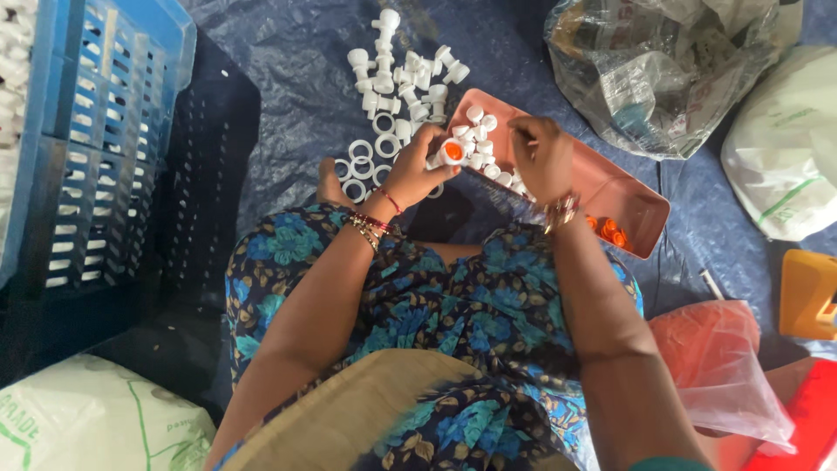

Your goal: The person sits on a blue tarp and assembles small white plastic components by inserting orange rings into them. The person picks up a white part, inserts an orange ring, and places the assembled unit into a blue crate. This process is repeated continuously.

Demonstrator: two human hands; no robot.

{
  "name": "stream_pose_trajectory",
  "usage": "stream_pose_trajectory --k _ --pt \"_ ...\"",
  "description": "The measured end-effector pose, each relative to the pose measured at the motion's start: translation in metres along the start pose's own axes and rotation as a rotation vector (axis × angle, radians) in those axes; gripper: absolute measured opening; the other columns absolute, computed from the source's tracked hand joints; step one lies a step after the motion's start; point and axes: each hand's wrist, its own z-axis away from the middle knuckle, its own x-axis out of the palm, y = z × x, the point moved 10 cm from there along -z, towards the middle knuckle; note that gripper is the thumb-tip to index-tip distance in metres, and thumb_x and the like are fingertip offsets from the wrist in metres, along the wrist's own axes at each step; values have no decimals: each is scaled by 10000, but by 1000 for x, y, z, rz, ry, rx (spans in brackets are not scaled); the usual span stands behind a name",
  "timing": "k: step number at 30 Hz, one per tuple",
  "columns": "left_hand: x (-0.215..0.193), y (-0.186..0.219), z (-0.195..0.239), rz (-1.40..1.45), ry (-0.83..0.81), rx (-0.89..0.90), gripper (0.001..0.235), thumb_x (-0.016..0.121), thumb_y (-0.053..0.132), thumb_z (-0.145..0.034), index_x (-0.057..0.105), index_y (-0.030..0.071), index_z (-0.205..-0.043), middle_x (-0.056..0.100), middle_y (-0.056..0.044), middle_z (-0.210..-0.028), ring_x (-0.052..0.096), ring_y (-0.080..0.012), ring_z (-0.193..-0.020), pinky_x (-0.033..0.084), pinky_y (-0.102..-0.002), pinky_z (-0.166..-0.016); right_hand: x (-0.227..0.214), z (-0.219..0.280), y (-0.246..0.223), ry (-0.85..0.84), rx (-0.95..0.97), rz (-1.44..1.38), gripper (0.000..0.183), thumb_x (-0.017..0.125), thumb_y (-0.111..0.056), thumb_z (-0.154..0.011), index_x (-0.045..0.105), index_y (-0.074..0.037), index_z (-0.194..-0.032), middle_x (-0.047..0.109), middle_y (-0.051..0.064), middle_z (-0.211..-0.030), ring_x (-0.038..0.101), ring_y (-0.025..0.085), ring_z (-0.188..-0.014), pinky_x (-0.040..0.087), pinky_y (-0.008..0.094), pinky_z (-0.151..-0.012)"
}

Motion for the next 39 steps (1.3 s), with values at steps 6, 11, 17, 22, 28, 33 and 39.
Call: stream_pose_trajectory --k 6,11,17,22,28,33,39 --pt "-4 -16 -2 -45 73 -101 535 826 270 -832 509 95 -1226 704 -116 -1128 719 -282 -1062 552 -378 -905 82 -46 134 -234 213 302 229 727 -287 -932 790 -71 -973 757 174 -952 727 344 -862 573 447 -771" --pt "-4 -12 -5 -86 73 -49 546 830 249 -824 496 94 -1227 697 -125 -1149 707 -303 -1075 547 -393 -907 136 -54 169 -280 327 466 376 811 -436 -794 791 -79 -912 739 183 -970 717 351 -878 563 460 -783" --pt "-2 -13 -7 -62 89 -34 536 820 230 -830 489 83 -1225 698 -129 -1161 708 -316 -1094 554 -394 -908 120 -53 111 -98 75 391 270 876 -272 -725 751 -39 -780 759 150 -877 710 352 -922 581 427 -768" --pt "-4 -9 -6 -129 95 -72 512 813 225 -832 494 93 -1210 715 -127 -1141 708 -335 -1080 556 -402 -875 65 -30 49 -83 168 -202 277 846 -155 -870 661 11 -992 739 105 -968 724 196 -839 578 276 -702" --pt "9 24 -3 -88 43 80 566 829 131 -795 491 102 -1248 696 -139 -1143 685 -374 -1084 554 -425 -850 24 13 -39 -60 47 -137 238 783 -13 -904 732 0 -1136 738 110 -1058 690 177 -855 542 269 -751" --pt "7 42 3 -135 43 102 611 852 130 -787 484 91 -1272 682 -156 -1156 654 -406 -1085 540 -441 -825 23 35 -65 52 -72 -236 256 716 97 -908 737 -18 -1136 701 116 -1164 690 192 -1059 563 286 -908" --pt "11 49 4 -78 -43 128 569 869 177 -809 491 76 -1222 651 -141 -1165 681 -351 -1043 552 -428 -830 40 39 -17 -3 238 -703 268 727 153 -850 715 7 -1075 672 46 -1128 670 122 -993 573 251 -874"
